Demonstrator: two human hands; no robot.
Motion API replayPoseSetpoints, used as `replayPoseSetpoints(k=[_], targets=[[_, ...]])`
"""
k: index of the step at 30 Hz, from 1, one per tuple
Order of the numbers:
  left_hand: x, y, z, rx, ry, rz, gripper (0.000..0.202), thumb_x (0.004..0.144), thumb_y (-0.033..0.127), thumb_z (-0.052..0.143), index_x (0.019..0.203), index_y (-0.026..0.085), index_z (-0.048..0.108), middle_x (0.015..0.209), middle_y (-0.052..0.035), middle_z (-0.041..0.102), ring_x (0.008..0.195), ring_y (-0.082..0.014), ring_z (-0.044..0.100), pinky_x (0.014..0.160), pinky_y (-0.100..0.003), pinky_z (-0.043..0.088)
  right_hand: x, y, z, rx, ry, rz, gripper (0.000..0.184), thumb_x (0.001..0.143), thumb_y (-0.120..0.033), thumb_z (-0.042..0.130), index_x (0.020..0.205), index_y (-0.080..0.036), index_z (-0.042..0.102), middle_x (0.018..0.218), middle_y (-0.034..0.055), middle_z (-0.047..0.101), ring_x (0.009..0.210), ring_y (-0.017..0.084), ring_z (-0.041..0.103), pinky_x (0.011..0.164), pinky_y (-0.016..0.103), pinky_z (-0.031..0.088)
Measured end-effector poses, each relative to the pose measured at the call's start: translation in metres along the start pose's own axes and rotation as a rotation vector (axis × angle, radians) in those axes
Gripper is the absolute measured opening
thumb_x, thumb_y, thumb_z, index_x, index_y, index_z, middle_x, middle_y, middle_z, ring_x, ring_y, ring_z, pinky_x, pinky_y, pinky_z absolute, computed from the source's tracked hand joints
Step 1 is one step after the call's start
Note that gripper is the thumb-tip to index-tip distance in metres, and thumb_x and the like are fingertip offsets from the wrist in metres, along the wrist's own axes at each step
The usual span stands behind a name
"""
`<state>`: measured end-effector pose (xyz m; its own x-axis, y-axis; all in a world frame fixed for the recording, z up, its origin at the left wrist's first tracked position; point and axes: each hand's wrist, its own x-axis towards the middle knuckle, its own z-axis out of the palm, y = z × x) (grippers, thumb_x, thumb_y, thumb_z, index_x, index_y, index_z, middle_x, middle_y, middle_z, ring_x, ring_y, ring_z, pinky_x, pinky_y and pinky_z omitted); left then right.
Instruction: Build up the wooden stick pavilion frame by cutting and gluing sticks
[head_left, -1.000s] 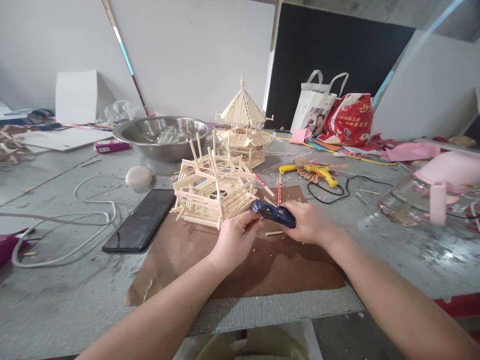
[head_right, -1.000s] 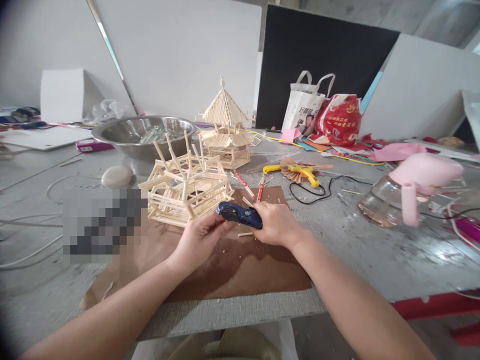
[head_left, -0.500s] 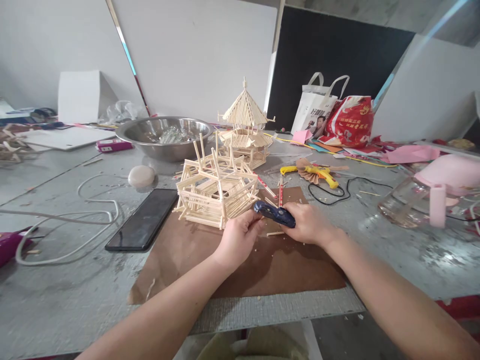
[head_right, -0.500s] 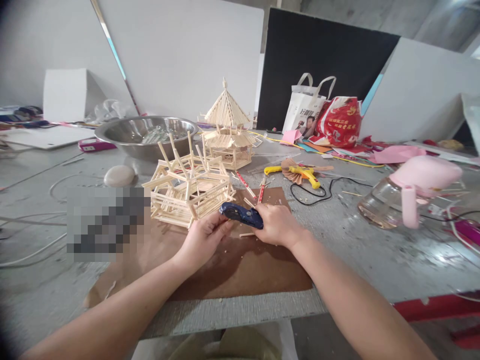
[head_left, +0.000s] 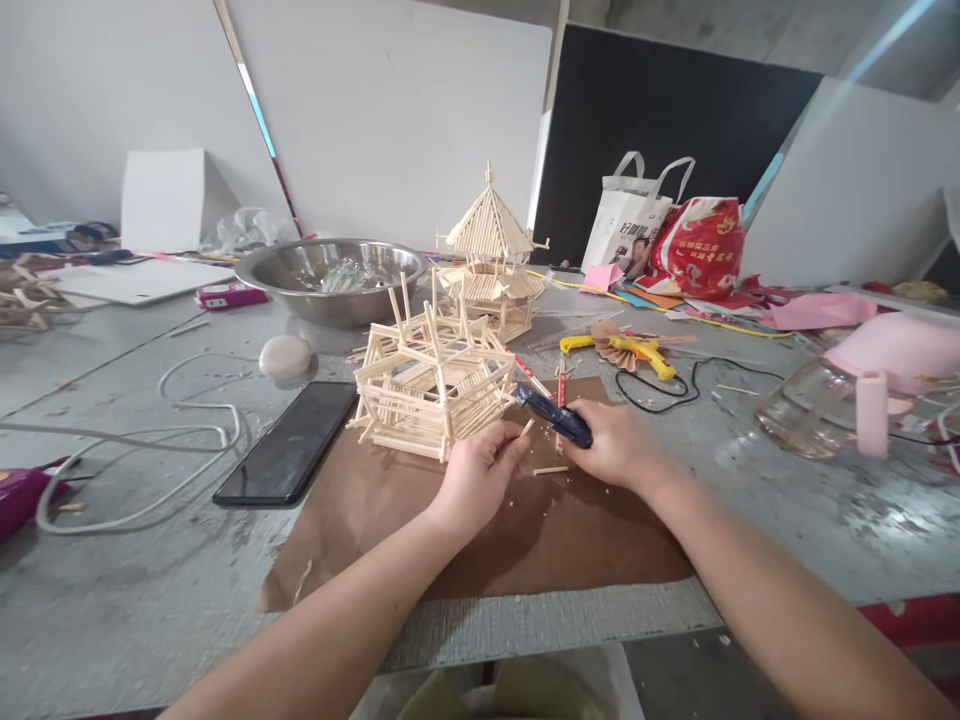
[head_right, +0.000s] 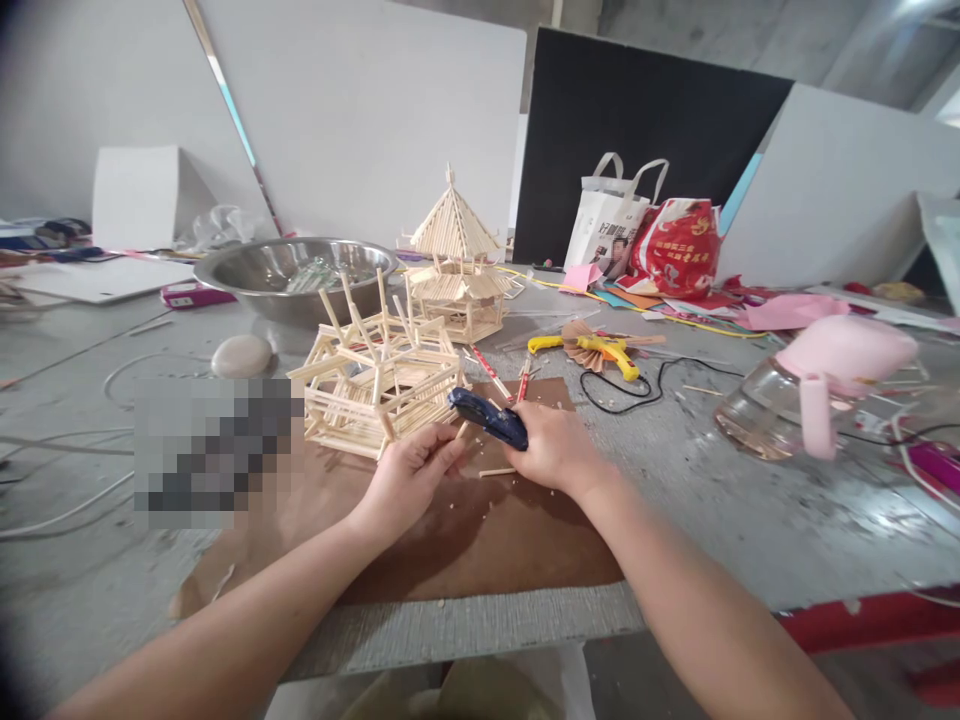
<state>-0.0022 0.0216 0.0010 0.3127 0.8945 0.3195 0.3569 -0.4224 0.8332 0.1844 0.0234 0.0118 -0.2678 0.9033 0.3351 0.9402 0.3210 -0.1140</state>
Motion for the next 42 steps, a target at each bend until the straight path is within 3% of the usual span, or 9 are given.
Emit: replayPoseSetpoints(k=[7, 20, 42], targets=[[0.001, -0.005, 0.000, -0.002, -0.011, 0.020, 0.021, 0.082, 0.029, 0.041, 0.072, 0.017, 0.056, 0.058, 0.0022, 0.055, 0.052, -0.0105, 0.050, 0.051, -0.020, 0.039, 0.000, 0.004, 0.000, 0.008, -0.026, -0.061, 0.033, 0.071, -0.032, 0.050, 0.101, -0.018, 0.050, 0.095, 0.0068, 0.062, 0.081, 0.023, 0.059, 0.065, 0.031, 0.040], [0.001, 0.001, -0.002, 0.030, 0.016, 0.096, 0.020, 0.080, 0.019, 0.042, 0.065, 0.016, 0.054, 0.054, 0.0025, 0.052, 0.051, -0.0097, 0.049, 0.051, -0.018, 0.038, -0.001, -0.004, -0.001, -0.004, -0.078, -0.078, 0.038, 0.067, -0.028, 0.051, 0.104, -0.017, 0.051, 0.095, 0.0076, 0.062, 0.082, 0.022, 0.059, 0.065, 0.030, 0.041], [0.001, -0.001, -0.001, 0.079, 0.023, 0.121, 0.019, 0.080, 0.018, 0.041, 0.064, 0.017, 0.052, 0.053, 0.0031, 0.050, 0.050, -0.0095, 0.048, 0.051, -0.019, 0.037, -0.002, -0.004, 0.000, 0.018, -0.053, -0.064, 0.036, 0.068, -0.030, 0.050, 0.102, -0.018, 0.052, 0.093, 0.0061, 0.063, 0.080, 0.022, 0.060, 0.063, 0.029, 0.040]])
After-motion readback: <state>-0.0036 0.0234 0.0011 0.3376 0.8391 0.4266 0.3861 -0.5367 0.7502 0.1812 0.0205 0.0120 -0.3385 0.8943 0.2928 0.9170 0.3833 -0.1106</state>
